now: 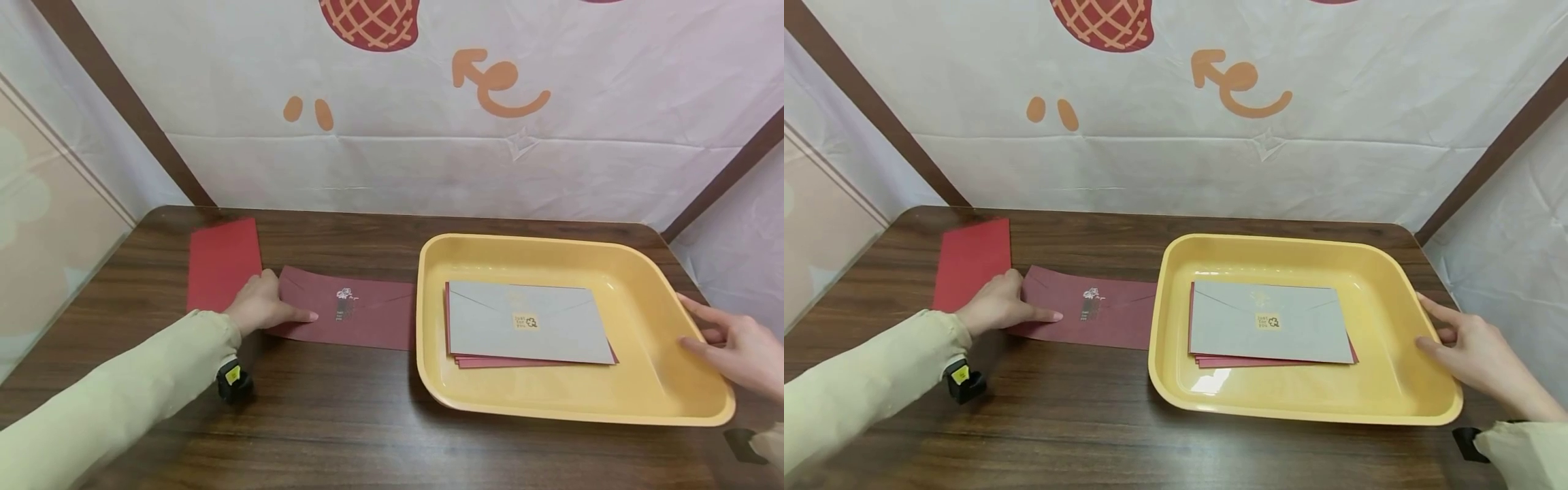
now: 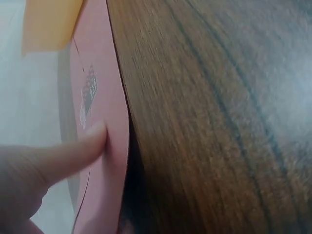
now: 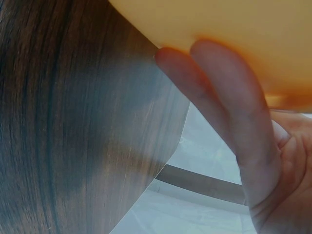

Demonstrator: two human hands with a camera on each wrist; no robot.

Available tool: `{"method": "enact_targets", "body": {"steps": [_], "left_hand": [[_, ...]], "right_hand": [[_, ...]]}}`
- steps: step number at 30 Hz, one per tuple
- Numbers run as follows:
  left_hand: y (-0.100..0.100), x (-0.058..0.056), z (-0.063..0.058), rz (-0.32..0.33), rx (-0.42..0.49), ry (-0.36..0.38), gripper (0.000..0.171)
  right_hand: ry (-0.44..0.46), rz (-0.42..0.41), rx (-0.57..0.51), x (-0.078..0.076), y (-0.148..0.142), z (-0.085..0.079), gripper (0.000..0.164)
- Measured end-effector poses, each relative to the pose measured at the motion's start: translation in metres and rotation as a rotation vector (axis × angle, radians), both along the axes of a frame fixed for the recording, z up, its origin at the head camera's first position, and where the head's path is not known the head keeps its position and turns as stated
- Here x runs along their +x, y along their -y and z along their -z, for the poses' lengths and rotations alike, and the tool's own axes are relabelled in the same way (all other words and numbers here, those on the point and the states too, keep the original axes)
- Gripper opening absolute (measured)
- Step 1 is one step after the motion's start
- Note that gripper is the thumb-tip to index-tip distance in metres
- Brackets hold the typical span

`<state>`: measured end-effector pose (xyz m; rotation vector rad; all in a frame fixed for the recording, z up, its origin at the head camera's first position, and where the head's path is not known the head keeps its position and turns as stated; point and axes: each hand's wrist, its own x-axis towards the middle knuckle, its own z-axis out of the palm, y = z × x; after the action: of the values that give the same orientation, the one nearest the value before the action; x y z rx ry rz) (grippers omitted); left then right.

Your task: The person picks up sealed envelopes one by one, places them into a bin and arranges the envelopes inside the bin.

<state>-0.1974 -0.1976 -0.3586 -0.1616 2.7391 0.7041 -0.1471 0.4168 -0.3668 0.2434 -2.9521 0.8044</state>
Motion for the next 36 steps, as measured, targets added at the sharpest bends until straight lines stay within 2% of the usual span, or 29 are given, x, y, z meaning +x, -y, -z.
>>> {"method": "enact_targets", "body": {"steps": [2,4,13,19,21,28,36], "left_hand": [[0.002,0.0,0.001,-0.001,0.019,-0.018,0.072],[0.003,0.0,0.002,0.001,0.03,-0.033,0.062],[0.006,0.005,0.0,0.035,0.068,-0.096,0.043],[0.01,0.008,-0.004,-0.022,0.259,-0.062,0.036],[0.01,0.008,-0.005,-0.041,0.295,-0.069,0.037],[0.014,0.006,-0.009,-0.085,0.231,-0.108,0.041],[0.02,0.003,-0.019,-0.124,0.206,-0.146,0.042]], "right_hand": [[0.003,0.001,0.011,0.001,0.0,0.0,0.082],[0.009,0.004,0.011,0.001,0.001,0.0,0.082],[0.005,-0.003,0.011,0.001,0.0,0.0,0.083],[0.005,-0.006,0.019,0.0,0.0,0.001,0.082],[0.007,-0.002,0.021,0.0,0.0,0.001,0.081],[0.022,0.01,0.032,0.0,0.001,0.001,0.08],[0.031,0.014,0.042,-0.002,0.002,0.0,0.067]]}}
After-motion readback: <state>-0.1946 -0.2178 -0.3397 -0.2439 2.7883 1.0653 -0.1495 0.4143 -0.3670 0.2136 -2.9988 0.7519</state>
